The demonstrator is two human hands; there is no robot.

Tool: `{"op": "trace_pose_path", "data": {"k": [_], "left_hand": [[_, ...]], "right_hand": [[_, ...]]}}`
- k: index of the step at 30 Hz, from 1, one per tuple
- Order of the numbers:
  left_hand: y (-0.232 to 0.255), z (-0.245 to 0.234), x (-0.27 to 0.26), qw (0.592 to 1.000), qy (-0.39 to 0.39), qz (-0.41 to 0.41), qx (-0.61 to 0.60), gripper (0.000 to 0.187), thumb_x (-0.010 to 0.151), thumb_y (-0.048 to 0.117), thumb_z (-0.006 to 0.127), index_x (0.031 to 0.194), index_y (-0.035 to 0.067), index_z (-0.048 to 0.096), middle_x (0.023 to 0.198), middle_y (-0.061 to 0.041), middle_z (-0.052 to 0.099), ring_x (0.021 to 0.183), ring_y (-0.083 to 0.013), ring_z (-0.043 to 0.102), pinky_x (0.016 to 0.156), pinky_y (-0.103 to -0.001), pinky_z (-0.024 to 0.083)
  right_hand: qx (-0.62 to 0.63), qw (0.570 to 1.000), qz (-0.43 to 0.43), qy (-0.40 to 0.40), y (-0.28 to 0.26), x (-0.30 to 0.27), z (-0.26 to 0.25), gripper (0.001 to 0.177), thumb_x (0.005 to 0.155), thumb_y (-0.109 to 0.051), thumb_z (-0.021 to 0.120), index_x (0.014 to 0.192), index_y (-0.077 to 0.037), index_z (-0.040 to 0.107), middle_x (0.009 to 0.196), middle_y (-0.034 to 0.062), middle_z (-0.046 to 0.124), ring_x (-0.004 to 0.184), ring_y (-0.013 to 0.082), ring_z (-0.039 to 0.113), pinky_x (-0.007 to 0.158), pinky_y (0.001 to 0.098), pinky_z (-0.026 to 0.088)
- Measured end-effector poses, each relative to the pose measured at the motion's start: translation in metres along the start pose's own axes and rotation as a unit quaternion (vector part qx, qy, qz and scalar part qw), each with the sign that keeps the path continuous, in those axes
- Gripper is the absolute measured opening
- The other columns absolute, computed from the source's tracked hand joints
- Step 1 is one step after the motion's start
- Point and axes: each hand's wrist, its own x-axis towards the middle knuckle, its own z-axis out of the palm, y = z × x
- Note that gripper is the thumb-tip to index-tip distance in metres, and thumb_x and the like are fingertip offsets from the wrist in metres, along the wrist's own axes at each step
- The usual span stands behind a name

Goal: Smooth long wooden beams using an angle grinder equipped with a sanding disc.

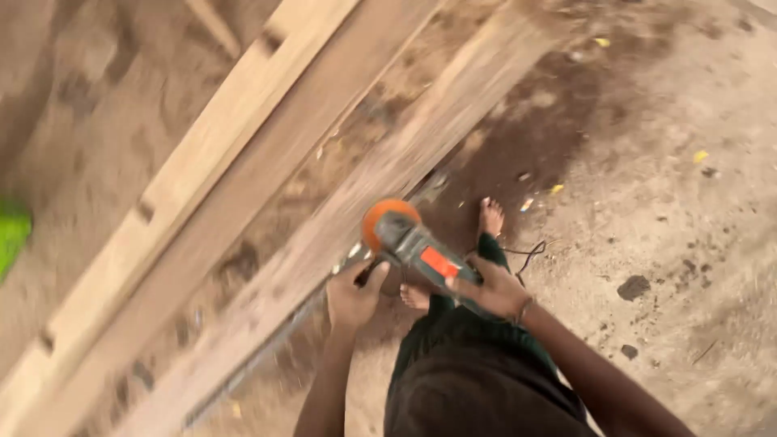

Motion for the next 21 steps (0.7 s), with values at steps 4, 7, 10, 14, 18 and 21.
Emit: {"op": "trace_pose_path", "data": {"k": [4,7,10,14,18,21], "left_hand": [[0.006,-0.056,-0.067,0.995,0.084,-0.019,0.048,0.037,0.081,0.038,0.083,0.102,0.008,0.08,0.086,-0.014,0.078,0.074,-0.0228,0.075,0.069,-0.033,0.057],[0.026,-0.096,-0.08,0.994,0.089,-0.03,0.052,0.036,0.081,0.04,0.082,0.104,0.012,0.08,0.087,-0.015,0.079,0.075,-0.0265,0.076,0.072,-0.034,0.058],[0.02,-0.12,-0.114,0.997,0.061,-0.048,-0.003,0.037,0.085,0.041,0.079,0.11,0.014,0.079,0.086,-0.014,0.079,0.076,-0.0252,0.077,0.074,-0.034,0.059],[-0.079,-0.086,-0.104,0.956,0.104,-0.01,-0.275,0.044,0.094,0.039,0.077,0.121,0.005,0.077,0.102,-0.018,0.079,0.087,-0.0316,0.077,0.077,-0.042,0.057],[-0.135,-0.12,-0.102,0.963,0.175,-0.143,-0.144,0.06,0.093,0.035,0.076,0.14,0.003,0.058,0.131,-0.023,0.063,0.115,-0.0429,0.057,0.096,-0.056,0.041],[-0.185,-0.139,-0.087,0.945,0.075,-0.179,0.263,0.097,0.079,0.03,0.079,0.157,0.009,0.023,0.164,-0.018,0.026,0.147,-0.0367,0.024,0.117,-0.057,0.017]], "right_hand": [[-0.073,0.984,0.086,-0.134,-0.022,-0.019,0.051,0.073,0.093,-0.052,0.066,0.141,0.001,0.053,0.133,0.0201,0.067,0.123,0.0293,0.064,0.103,0.0397,0.05],[0.06,0.986,-0.059,-0.144,-0.042,-0.021,0.058,0.067,0.095,-0.035,0.069,0.146,0.003,0.047,0.135,0.0149,0.062,0.125,0.0255,0.057,0.104,0.0397,0.046],[0.112,0.974,-0.065,-0.187,-0.079,-0.036,0.064,0.057,0.092,-0.023,0.074,0.137,0.004,0.052,0.121,0.0121,0.065,0.11,0.0223,0.061,0.094,0.0395,0.051],[0.129,0.982,0.029,-0.133,-0.09,-0.045,0.063,0.047,0.082,-0.013,0.079,0.121,0.006,0.061,0.096,0.0138,0.071,0.079,0.0223,0.072,0.071,0.0389,0.061],[0.19,0.981,0.014,-0.047,-0.091,-0.059,0.045,0.047,0.083,-0.006,0.074,0.126,0.005,0.059,0.098,0.012,0.069,0.081,0.0213,0.068,0.071,0.0375,0.058],[0.207,0.978,0.006,0.008,-0.1,-0.065,0.026,0.054,0.081,-0.009,0.07,0.132,0.003,0.055,0.1,0.013,0.067,0.083,0.0244,0.069,0.074,0.0402,0.06]]}}
